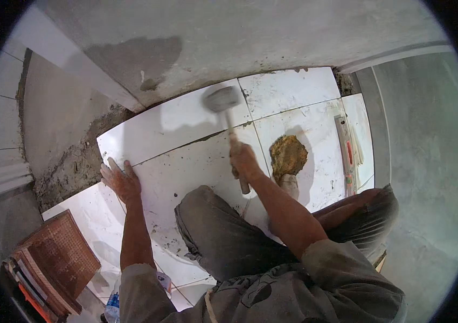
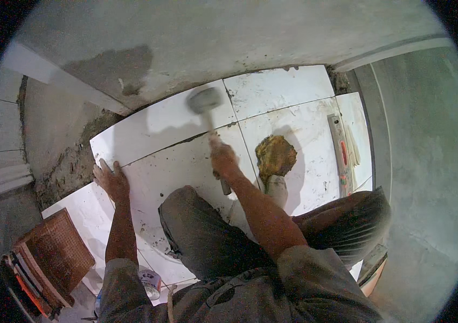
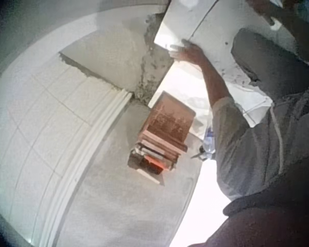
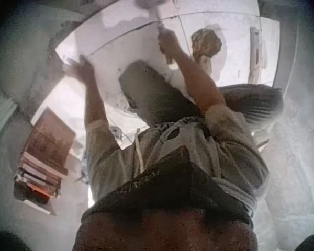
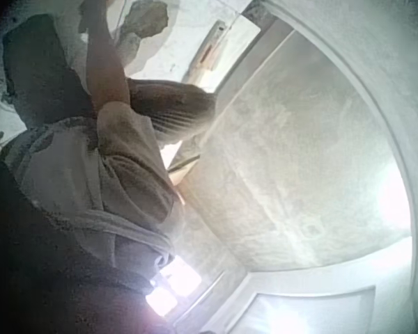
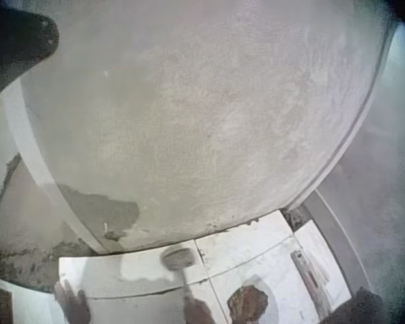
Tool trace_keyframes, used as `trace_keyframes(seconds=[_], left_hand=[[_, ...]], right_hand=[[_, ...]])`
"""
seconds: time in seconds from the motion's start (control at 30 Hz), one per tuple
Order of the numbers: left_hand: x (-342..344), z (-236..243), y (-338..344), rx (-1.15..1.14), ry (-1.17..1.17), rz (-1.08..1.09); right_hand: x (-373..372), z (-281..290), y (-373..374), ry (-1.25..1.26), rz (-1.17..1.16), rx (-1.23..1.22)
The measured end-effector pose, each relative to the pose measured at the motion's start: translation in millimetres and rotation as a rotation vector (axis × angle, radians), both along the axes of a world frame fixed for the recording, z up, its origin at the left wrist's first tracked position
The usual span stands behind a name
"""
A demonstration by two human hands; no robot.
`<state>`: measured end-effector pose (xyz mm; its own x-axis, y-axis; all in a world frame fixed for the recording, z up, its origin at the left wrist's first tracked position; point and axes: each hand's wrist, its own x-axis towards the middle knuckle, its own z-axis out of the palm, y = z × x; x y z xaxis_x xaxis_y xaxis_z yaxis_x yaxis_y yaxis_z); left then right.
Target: The person spreads mortar onto the floor using a trowel, lays ceramic tiles onto the surface, and taps them into place using a rubber mallet and by hand.
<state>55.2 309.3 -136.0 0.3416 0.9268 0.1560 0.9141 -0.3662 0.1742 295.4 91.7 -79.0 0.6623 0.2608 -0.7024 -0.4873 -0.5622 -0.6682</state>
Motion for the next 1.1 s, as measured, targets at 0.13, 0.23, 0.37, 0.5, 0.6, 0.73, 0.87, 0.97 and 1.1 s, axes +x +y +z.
trace_keyframes(seconds=[0.13,0.23,0.37,0.5,0.6,0.73,0.87,0.97,1.1], left_hand=[[-3,-5,0,0.064,-0.059,-0.024],[-5,-10,0,0.034,-0.061,-0.018],[-4,-12,0,0.030,-0.036,-0.005],[0,-10,0,0.022,-0.025,0.031],[0,-7,0,0.029,-0.010,0.031],[0,-4,-1,0.006,-0.001,0.027],[0,-3,0,-0.007,-0.031,0.047],[0,-4,0,-0.001,-0.048,0.050],[-5,-10,0,0.059,-0.040,0.030]], right_hand=[[-11,1,-1,-0.106,0.220,0.063],[-9,10,-9,-0.033,0.057,0.146],[-11,12,-3,-0.141,-0.031,0.149],[-15,2,8,-0.147,0.332,-0.017],[-18,0,-2,-0.339,0.331,0.161],[-16,2,-7,-0.124,0.063,0.101],[-13,2,9,-0.366,0.341,0.018],[-18,-3,8,-0.173,0.374,-0.002],[-28,-28,-6,-0.225,0.168,0.065]])
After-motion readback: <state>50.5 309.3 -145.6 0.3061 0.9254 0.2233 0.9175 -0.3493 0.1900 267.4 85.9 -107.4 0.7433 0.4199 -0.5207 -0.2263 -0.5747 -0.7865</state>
